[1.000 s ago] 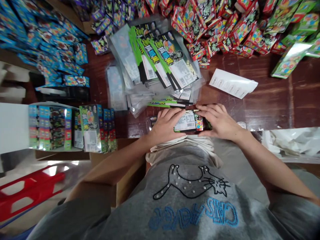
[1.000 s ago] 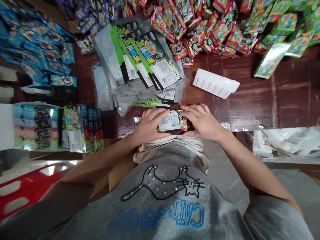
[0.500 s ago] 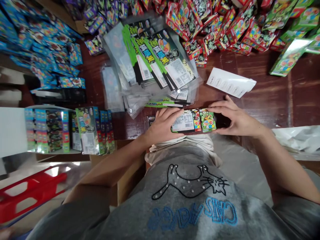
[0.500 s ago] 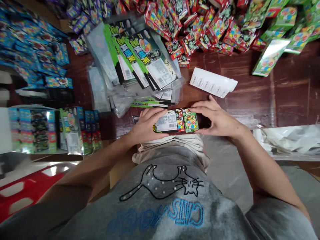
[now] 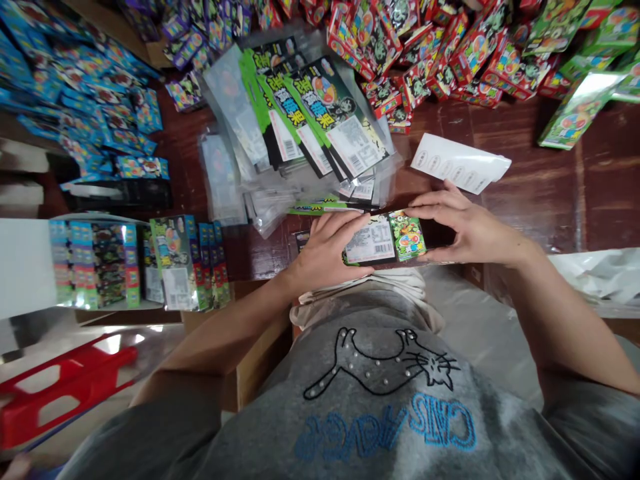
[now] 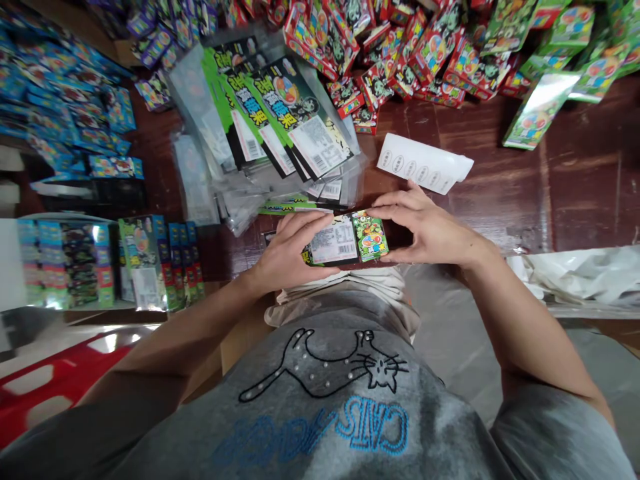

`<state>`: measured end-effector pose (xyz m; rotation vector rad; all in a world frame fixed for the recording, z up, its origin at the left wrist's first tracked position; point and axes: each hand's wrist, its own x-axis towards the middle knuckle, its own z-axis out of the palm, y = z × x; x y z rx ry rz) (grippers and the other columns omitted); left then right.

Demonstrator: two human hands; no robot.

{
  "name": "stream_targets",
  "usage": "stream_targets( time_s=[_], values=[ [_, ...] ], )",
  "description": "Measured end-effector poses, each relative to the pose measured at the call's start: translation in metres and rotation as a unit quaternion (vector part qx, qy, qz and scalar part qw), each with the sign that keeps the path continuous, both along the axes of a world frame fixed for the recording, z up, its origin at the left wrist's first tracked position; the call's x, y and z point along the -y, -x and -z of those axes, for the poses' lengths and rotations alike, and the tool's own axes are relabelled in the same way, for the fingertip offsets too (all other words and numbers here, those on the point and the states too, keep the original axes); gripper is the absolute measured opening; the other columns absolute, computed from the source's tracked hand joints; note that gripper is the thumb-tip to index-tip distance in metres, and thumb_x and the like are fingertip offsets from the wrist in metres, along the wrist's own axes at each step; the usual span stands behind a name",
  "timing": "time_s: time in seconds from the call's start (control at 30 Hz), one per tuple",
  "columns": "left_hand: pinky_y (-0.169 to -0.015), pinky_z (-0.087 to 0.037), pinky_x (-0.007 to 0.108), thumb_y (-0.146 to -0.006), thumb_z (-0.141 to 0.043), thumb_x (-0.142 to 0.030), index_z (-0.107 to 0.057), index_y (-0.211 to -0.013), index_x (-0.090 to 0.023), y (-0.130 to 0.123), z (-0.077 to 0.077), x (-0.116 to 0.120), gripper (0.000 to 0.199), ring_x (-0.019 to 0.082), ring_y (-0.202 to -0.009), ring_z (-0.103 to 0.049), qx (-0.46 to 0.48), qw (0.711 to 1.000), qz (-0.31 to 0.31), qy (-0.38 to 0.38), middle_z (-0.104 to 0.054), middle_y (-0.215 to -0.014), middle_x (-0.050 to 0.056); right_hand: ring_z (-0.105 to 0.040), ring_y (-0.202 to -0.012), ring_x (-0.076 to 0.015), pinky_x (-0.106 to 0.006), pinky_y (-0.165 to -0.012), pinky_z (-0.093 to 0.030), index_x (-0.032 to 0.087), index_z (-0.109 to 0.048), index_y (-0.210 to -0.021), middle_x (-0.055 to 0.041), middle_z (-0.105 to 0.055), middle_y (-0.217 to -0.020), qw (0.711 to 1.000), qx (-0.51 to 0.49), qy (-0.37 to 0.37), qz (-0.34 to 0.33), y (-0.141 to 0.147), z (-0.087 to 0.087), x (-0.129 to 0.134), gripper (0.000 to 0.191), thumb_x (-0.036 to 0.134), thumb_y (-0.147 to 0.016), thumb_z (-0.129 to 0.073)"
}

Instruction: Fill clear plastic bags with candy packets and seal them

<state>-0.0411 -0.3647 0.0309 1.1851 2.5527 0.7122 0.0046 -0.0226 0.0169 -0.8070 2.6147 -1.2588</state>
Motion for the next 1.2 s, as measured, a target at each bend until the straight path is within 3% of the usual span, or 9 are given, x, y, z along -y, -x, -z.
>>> stream_targets(
  time_s=[0.17,0.3,0.4,0.53,0.7,0.8,0.93,1.07,1.2],
  values=[
    [-0.125,-0.041,0.056,-0.082,-0.092,-0.049,-0.048,-0.165,-0.026,-0.003,-0.004,-0.002,0.097,0.039,-0.143,-0.056,-0.020,1.000,-0.013,0.018,-0.063,-0.156,0.014,-0.064,-0.140,-0.0363,-0.072,-0.139,-0.014,0.037,-0.056,-0.162,-0.0086,-0.064,-0.154,0.999,-0.021,-0.025,0.011,-0.003,-0.006,0.005,0.075,0.057,-0.094,-0.081],
    [-0.124,-0.040,0.055,-0.082,-0.092,-0.045,-0.049,-0.163,-0.025,-0.006,-0.009,-0.006,0.094,0.038,-0.142,-0.057,-0.017,0.999,-0.039,0.007,-0.062,-0.156,0.014,-0.058,-0.145,-0.0399,-0.068,-0.138,-0.027,0.036,-0.046,-0.167,-0.0141,-0.060,-0.153,0.995,-0.062,-0.028,0.075,-0.010,-0.015,0.002,0.081,0.051,-0.095,-0.081],
    [-0.124,-0.040,0.054,-0.082,-0.092,-0.046,-0.050,-0.162,-0.025,-0.008,-0.012,-0.011,0.093,0.038,-0.142,-0.057,-0.017,0.998,-0.053,0.000,-0.062,-0.155,0.014,-0.054,-0.147,-0.0434,-0.070,-0.138,-0.026,0.035,-0.040,-0.170,-0.0171,-0.057,-0.151,0.989,-0.085,-0.038,0.113,-0.016,-0.019,0.007,0.087,0.045,-0.095,-0.081],
    [-0.123,-0.040,0.054,-0.082,-0.092,-0.048,-0.049,-0.162,-0.026,-0.011,-0.013,-0.013,0.094,0.038,-0.141,-0.057,-0.025,0.998,-0.051,-0.006,-0.062,-0.155,0.014,-0.057,-0.145,-0.0418,-0.072,-0.138,-0.023,0.034,-0.042,-0.170,-0.0139,-0.060,-0.148,0.996,-0.055,-0.014,0.064,-0.021,-0.018,0.013,0.089,0.049,-0.092,-0.083],
    [-0.122,-0.042,0.054,-0.080,-0.092,-0.045,-0.048,-0.163,-0.026,-0.018,-0.016,-0.016,0.096,0.038,-0.139,-0.059,-0.013,0.999,-0.028,-0.012,-0.062,-0.154,0.014,-0.055,-0.152,-0.0406,-0.076,-0.138,-0.017,0.036,-0.041,-0.171,-0.0113,-0.057,-0.162,1.000,0.019,-0.011,0.005,-0.022,-0.019,0.008,0.089,0.058,-0.094,-0.079],
    [-0.125,-0.044,0.055,-0.080,-0.095,-0.046,-0.042,-0.165,-0.028,-0.025,-0.021,-0.027,0.102,0.038,-0.146,-0.056,0.007,0.994,-0.099,-0.040,-0.057,-0.158,0.014,-0.042,-0.162,-0.0438,-0.072,-0.135,-0.031,0.036,-0.031,-0.176,-0.0124,-0.041,-0.178,0.999,0.020,0.025,0.042,-0.026,-0.019,0.014,0.101,0.061,-0.092,-0.081],
    [-0.118,-0.055,0.056,-0.083,-0.093,-0.054,-0.030,-0.170,-0.030,-0.032,-0.016,-0.048,0.110,0.038,-0.148,-0.055,0.073,0.975,-0.186,-0.094,-0.052,-0.159,0.016,-0.072,-0.131,-0.0323,-0.054,-0.108,-0.065,0.037,-0.040,-0.167,-0.0116,-0.063,-0.158,0.963,0.071,0.158,0.204,-0.036,-0.008,0.039,0.073,0.053,-0.103,-0.071],
    [-0.103,-0.065,0.049,-0.110,-0.062,-0.039,-0.025,-0.170,-0.034,-0.037,0.007,-0.057,0.071,0.030,-0.128,-0.070,0.175,0.949,-0.178,-0.194,-0.060,-0.151,0.014,-0.078,-0.110,-0.0252,-0.045,-0.097,-0.068,0.032,-0.063,-0.143,-0.0074,-0.077,-0.128,0.930,0.122,0.215,0.274,-0.040,0.001,0.055,0.045,0.050,-0.103,-0.071],
    [-0.092,-0.067,0.040,-0.108,-0.063,-0.036,-0.040,-0.158,-0.028,-0.036,0.028,-0.052,0.056,0.023,-0.108,-0.076,0.242,0.919,-0.163,-0.265,-0.068,-0.137,0.012,-0.078,-0.106,-0.0228,-0.043,-0.099,-0.067,0.029,-0.074,-0.124,-0.0048,-0.080,-0.117,0.928,0.138,0.207,0.277,-0.041,0.004,0.053,0.032,0.049,-0.100,-0.076]
  ],
)
